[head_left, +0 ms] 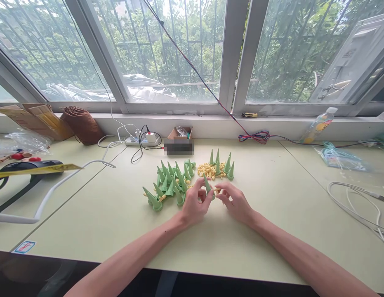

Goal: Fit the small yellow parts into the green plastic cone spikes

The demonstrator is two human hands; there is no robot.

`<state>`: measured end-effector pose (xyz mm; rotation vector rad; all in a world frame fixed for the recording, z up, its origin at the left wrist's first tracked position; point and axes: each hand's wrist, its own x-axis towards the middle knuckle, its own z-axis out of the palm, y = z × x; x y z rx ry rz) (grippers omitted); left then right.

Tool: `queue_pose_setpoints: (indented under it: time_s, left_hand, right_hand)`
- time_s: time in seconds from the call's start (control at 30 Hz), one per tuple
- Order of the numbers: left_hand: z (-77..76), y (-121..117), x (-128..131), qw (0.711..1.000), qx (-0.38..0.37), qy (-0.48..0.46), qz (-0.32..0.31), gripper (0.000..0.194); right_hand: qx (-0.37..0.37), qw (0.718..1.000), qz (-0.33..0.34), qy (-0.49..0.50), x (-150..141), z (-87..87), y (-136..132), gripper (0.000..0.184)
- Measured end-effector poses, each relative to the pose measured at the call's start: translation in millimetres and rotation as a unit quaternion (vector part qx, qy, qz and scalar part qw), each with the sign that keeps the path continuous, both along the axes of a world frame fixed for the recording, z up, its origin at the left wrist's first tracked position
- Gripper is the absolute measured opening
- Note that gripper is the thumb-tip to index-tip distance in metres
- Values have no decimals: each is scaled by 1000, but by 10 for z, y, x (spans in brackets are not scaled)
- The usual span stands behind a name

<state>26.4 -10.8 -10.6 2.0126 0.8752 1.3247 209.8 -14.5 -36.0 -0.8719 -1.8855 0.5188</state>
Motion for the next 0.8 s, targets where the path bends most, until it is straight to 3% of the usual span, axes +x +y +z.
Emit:
queue_pose_setpoints:
  time_s: [0.5, 0.8]
  left_hand:
    - [-7, -3, -26, 999, -2, 40, -14, 35]
    - [-11, -14, -39, 994, 28, 108, -17, 32]
  right_hand:
    - [-12, 1000, 2, 6, 23, -13, 2, 13]
    - [-35, 999, 0, -15, 27, 50, -6, 34]
